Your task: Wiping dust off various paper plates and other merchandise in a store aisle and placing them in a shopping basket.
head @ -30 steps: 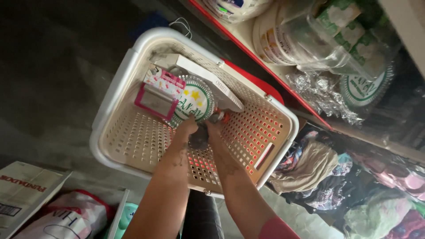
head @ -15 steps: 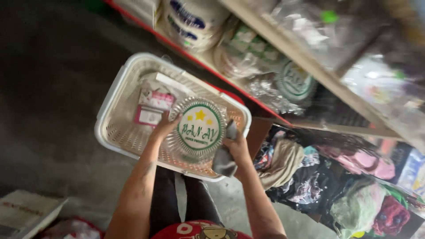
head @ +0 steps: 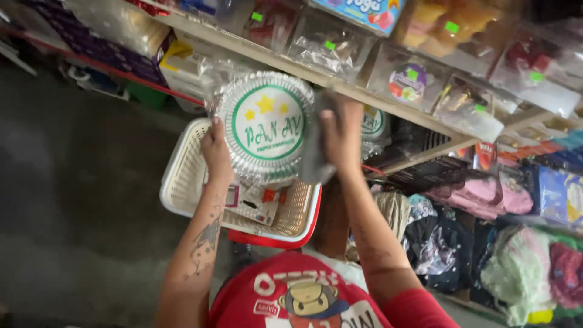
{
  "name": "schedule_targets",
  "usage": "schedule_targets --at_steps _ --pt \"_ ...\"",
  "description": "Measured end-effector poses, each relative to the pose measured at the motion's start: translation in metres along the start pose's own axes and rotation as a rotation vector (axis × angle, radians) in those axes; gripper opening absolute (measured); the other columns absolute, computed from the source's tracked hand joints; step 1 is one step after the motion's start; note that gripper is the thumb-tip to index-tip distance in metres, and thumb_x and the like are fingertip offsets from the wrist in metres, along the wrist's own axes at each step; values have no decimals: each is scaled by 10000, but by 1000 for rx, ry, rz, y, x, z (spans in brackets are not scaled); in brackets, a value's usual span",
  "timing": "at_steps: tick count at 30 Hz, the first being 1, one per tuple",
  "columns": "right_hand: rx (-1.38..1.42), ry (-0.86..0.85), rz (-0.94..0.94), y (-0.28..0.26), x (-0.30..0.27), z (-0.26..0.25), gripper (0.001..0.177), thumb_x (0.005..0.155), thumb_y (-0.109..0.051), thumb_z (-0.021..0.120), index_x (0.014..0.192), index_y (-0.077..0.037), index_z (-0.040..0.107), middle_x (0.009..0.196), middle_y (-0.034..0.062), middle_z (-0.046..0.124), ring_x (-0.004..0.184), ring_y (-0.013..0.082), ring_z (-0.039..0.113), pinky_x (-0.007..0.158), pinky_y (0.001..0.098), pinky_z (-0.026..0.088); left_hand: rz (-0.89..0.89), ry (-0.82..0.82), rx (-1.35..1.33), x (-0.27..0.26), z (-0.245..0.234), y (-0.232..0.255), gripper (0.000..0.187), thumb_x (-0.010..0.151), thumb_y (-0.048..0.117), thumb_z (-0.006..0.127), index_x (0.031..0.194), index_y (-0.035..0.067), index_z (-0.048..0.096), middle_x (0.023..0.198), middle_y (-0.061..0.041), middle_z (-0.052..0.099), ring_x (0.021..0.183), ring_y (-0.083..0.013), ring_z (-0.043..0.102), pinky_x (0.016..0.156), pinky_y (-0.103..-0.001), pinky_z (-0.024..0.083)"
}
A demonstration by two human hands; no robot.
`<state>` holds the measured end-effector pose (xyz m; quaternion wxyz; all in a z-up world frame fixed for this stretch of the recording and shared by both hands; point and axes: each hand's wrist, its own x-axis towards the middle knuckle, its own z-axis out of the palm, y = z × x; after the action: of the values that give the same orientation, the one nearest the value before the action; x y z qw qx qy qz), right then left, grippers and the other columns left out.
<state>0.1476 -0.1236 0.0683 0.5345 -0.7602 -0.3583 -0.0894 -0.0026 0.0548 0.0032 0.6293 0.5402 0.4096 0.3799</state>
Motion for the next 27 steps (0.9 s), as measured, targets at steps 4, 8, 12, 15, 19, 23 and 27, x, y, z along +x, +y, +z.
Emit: schedule_targets --at_steps 4,8,12,15,19,23,27 --pt "-375 -80 -343 7 -42 59 688 1029 -438 565 1558 -38 384 1575 246 376 1495 462 310 1215 604 241 149 -11 -66 0 6 2 414 1063 383 550 1007 11 722 961 -145 707 936 -213 640 882 -376 511" --pt "-603 159 -221 45 -15 84 868 991 -416 668 1635 -30 233 1683 273 143 1555 487 130 1247 613 163 343 -152 22 -6 4 2 469 1092 376 526 1048 -49 720 939 -246 705 932 -198 602 836 -457 494" --pt "-511 294 -228 -9 9 107 746 1065 -496 490 1622 -43 287 1671 266 211 1572 452 148 1291 531 114 362 -149 6 12 13 -9 398 1086 320 538 990 -18 725 891 -210 718 885 -160 618 819 -401 513" --pt "-462 98 -509 -32 -6 132 578 1041 -322 550 1512 -1 458 1595 286 353 1521 446 281 1280 534 170 432 -135 6 34 14 -1 436 1091 347 534 939 -11 732 870 -180 718 894 -182 620 822 -418 496" --pt "-356 119 -630 -32 10 111 495 1008 -341 594 1457 -133 579 1535 145 500 1427 374 477 1143 521 426 464 -154 10 37 -2 13 424 1108 337 501 981 0 726 913 -165 739 962 -146 630 863 -420 509" --pt "-560 307 -237 5 26 118 751 1080 -425 478 1678 -168 103 1751 82 84 1635 335 205 1382 533 199 452 -309 24 6 -11 60 451 1086 381 430 762 73 494 638 33 374 583 -101 334 552 -297 298" --pt "-634 62 -578 -52 -14 123 713 784 -275 824 1407 -16 595 1469 252 530 1392 501 455 1184 589 324 456 -200 -47 40 1 30 451 1103 364 511 953 -12 709 899 -182 711 926 -156 583 857 -381 487"
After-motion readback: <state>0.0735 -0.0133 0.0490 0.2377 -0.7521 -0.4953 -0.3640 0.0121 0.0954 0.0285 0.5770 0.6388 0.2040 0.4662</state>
